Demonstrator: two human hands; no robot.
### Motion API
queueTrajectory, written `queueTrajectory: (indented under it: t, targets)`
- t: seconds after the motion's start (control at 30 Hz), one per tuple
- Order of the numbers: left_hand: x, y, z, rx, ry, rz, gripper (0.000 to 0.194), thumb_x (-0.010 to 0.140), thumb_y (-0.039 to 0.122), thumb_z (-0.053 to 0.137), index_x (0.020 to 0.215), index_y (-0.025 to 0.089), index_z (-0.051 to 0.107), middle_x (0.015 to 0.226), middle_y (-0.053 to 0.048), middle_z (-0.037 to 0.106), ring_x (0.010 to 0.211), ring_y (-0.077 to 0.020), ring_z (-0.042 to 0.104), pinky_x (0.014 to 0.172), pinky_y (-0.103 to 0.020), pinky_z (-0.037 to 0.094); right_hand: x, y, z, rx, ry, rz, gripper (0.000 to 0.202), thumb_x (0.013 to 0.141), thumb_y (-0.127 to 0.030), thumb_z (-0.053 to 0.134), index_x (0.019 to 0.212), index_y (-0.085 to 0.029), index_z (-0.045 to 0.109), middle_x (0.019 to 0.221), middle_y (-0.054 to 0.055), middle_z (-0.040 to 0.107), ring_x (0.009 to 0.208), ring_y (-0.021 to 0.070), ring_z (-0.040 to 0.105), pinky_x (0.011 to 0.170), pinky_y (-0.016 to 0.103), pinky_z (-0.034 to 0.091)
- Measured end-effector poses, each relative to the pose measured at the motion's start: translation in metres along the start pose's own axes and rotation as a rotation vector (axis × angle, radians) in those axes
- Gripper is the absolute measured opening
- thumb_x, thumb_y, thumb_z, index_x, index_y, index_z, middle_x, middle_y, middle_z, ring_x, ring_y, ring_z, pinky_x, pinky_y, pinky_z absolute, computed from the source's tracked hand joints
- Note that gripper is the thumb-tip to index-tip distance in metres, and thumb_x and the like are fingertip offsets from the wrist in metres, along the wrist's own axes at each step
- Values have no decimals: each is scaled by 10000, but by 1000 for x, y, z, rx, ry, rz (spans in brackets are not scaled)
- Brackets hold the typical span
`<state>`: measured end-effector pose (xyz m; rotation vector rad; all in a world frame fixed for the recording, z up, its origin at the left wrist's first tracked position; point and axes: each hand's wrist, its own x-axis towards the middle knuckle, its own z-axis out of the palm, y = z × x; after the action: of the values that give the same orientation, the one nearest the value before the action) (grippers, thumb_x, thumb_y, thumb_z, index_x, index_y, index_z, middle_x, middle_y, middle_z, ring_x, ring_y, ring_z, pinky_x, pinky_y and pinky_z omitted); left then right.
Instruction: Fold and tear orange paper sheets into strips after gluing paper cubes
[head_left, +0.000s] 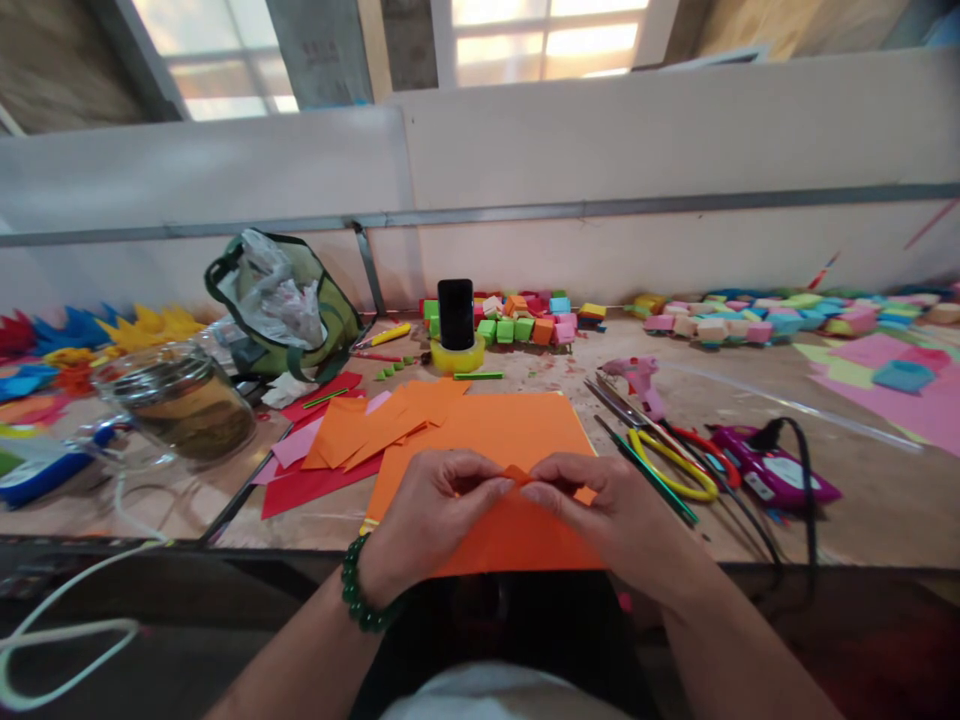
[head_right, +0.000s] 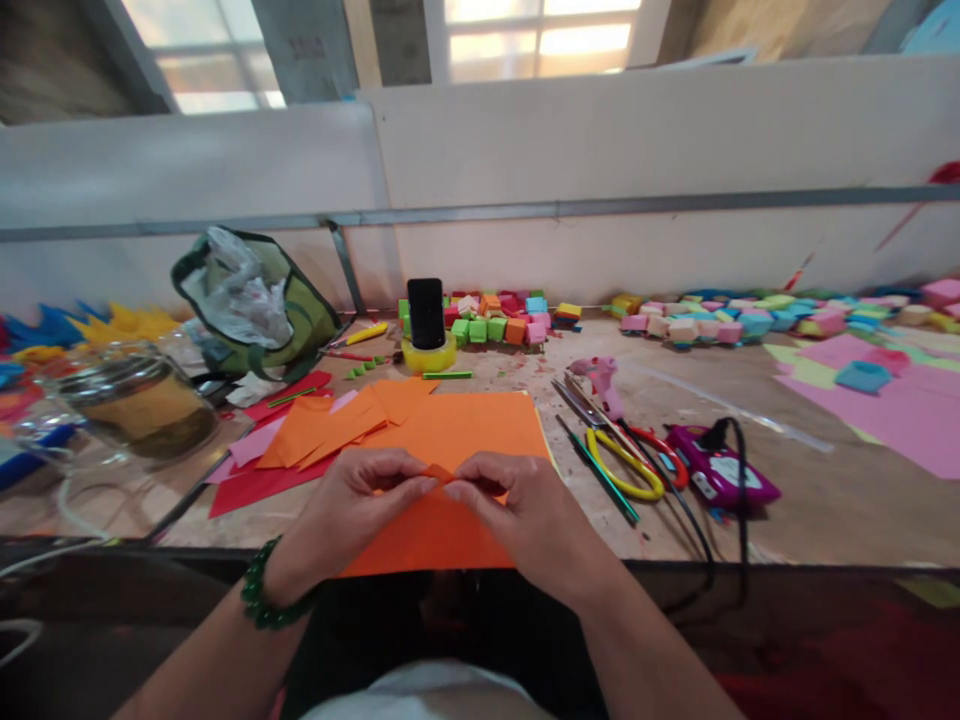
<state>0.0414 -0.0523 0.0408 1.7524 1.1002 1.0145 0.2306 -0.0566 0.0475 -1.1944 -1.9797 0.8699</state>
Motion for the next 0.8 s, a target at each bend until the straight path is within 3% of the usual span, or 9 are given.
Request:
queueTrajectory:
  t: [0.33,0.6,0.7,0.8]
  targets:
    - [-2,8,0,36,-6,20,129,800,148,614,783,126,740,734,-30,735,673,-128,639,599,-169,465,-1,1,0,-38,24,7,179,850,-303,590,737,-196,679,665,-32,661,622,112,546,579,213,386]
    - [-6,6,-2,115,-42,41,180,847,198,566,774,139,720,731,-34,715,678,-142,625,606,-209,465,-1,-4,1,-48,-5,11,210,860,-294,551,730,-181,670,652,-30,640,618,109,528,569,219,371]
    - [-3,2,-2,309,53,115,178,858,215,558,934,165,711,904,-57,717,841,-183,636,768,-280,494,10,5,0,-71,17,5,234,857,-319,543,725,-169,666,642,-23,617,618,113,506,566,229,361]
    - [1,-6,2,659,179,228,326,861,168,509,1156,196,645,1099,-90,657,1032,-242,562,927,-401,434,36,31,0,-109,52,55,274,828,-362,552,686,-152,655,585,-28,556,573,105,453,524,233,321]
